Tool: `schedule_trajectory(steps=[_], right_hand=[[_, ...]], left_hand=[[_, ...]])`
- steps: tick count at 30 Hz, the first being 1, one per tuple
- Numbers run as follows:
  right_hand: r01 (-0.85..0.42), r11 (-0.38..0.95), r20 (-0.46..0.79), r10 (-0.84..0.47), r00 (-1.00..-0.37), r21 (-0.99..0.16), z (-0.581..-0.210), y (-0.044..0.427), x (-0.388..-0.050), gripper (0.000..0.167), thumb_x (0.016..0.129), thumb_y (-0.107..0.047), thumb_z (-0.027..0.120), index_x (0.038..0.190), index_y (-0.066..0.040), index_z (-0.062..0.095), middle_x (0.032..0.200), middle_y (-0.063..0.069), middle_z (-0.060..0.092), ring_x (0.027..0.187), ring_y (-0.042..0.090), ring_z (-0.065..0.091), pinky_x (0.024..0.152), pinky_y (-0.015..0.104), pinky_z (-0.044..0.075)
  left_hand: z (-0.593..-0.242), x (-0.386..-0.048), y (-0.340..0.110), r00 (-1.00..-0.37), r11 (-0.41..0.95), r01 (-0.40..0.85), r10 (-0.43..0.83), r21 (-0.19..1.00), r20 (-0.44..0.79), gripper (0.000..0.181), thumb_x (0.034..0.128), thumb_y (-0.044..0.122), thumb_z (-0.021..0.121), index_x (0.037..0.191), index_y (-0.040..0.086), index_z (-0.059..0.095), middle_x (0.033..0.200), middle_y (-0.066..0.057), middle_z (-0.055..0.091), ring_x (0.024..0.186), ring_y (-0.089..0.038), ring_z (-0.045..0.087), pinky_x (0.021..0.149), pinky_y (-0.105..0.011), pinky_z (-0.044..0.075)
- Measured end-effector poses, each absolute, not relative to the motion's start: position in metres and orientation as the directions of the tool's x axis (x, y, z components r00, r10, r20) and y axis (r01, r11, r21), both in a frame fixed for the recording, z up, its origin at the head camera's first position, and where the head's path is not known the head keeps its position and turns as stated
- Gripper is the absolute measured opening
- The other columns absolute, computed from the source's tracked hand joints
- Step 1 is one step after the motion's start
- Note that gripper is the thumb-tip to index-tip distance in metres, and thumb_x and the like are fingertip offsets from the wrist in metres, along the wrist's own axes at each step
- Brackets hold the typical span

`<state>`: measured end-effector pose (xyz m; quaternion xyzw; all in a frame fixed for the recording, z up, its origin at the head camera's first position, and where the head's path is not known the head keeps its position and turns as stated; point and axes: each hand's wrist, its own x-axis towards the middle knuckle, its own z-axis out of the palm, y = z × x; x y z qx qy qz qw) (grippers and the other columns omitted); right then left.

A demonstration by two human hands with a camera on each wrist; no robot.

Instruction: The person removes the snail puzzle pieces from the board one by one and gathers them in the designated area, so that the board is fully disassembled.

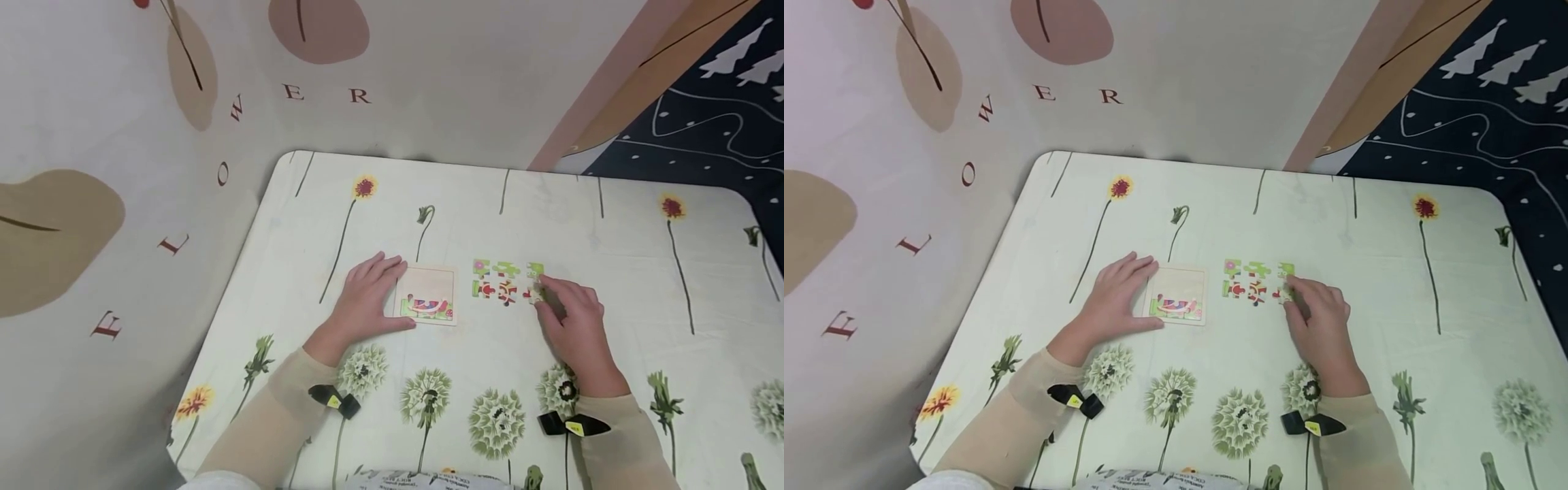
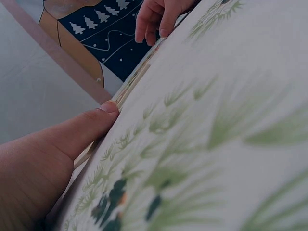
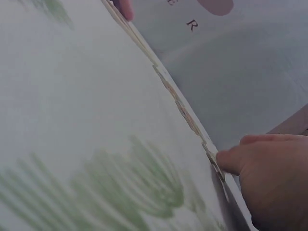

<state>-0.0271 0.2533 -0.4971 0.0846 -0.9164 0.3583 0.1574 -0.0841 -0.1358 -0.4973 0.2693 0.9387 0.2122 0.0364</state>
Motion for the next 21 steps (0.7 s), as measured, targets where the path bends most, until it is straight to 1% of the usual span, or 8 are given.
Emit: schedule_trajectory(steps=[4,7,10,13,16,21], right_hand=[[-0.313,0.697,0.4,-0.04,-0.916,-0.645,-0.495,0.248,-0.031,0.045,0.091,0.007,0.078,0.135,0.004,0.069,0.131,0.028,0.067,0.119,0.051,0.052,0.096,0.066,0.034],[-0.352,0.681,0.423,-0.067,-0.903,-0.642,-0.492,0.238,-0.034,0.044,0.09,0.006,0.079,0.133,0.005,0.07,0.129,0.028,0.068,0.118,0.051,0.053,0.095,0.063,0.036],[-0.38,0.677,0.423,-0.11,-0.899,-0.63,-0.491,0.225,-0.036,0.041,0.09,0.004,0.079,0.13,0.002,0.073,0.127,0.025,0.069,0.116,0.049,0.053,0.091,0.062,0.035],[-0.419,0.663,0.435,-0.154,-0.887,-0.62,-0.491,0.21,-0.039,0.037,0.09,0.001,0.08,0.127,0.001,0.075,0.124,0.022,0.07,0.115,0.047,0.053,0.091,0.062,0.034],[-0.47,0.643,0.466,-0.193,-0.863,-0.605,-0.493,0.194,-0.044,0.033,0.09,-0.002,0.08,0.122,0.0,0.077,0.12,0.019,0.072,0.113,0.044,0.055,0.093,0.061,0.034],[-0.529,0.616,0.48,-0.263,-0.837,-0.584,-0.493,0.163,-0.054,0.032,0.09,-0.009,0.081,0.121,-0.002,0.078,0.115,0.014,0.074,0.112,0.04,0.057,0.098,0.059,0.036]], left_hand=[[-0.498,-0.085,-0.136,-0.853,0.769,0.493,0.519,0.407,0.052,0.112,0.0804,0.071,0.082,0.166,0.011,0.04,0.17,-0.006,0.037,0.161,-0.033,0.019,0.125,-0.06,0.02],[-0.498,-0.085,-0.136,-0.852,0.769,0.496,0.521,0.404,0.055,0.112,0.0807,0.071,0.082,0.166,0.011,0.04,0.17,-0.006,0.037,0.161,-0.033,0.019,0.125,-0.059,0.02],[-0.499,-0.085,-0.136,-0.849,0.768,0.502,0.525,0.398,0.058,0.111,0.081,0.072,0.081,0.166,0.012,0.04,0.17,-0.006,0.036,0.161,-0.033,0.019,0.125,-0.059,0.02],[-0.499,-0.085,-0.136,-0.846,0.763,0.507,0.53,0.4,0.06,0.11,0.0816,0.072,0.08,0.166,0.012,0.041,0.17,-0.007,0.037,0.161,-0.034,0.019,0.124,-0.06,0.02],[-0.499,-0.085,-0.136,-0.843,0.76,0.509,0.534,0.404,0.057,0.109,0.0822,0.072,0.079,0.166,0.013,0.041,0.17,-0.007,0.036,0.161,-0.034,0.019,0.124,-0.06,0.02],[-0.499,-0.084,-0.136,-0.842,0.758,0.511,0.537,0.405,0.057,0.108,0.082,0.071,0.08,0.165,0.013,0.042,0.17,-0.007,0.036,0.161,-0.034,0.019,0.124,-0.061,0.021]])
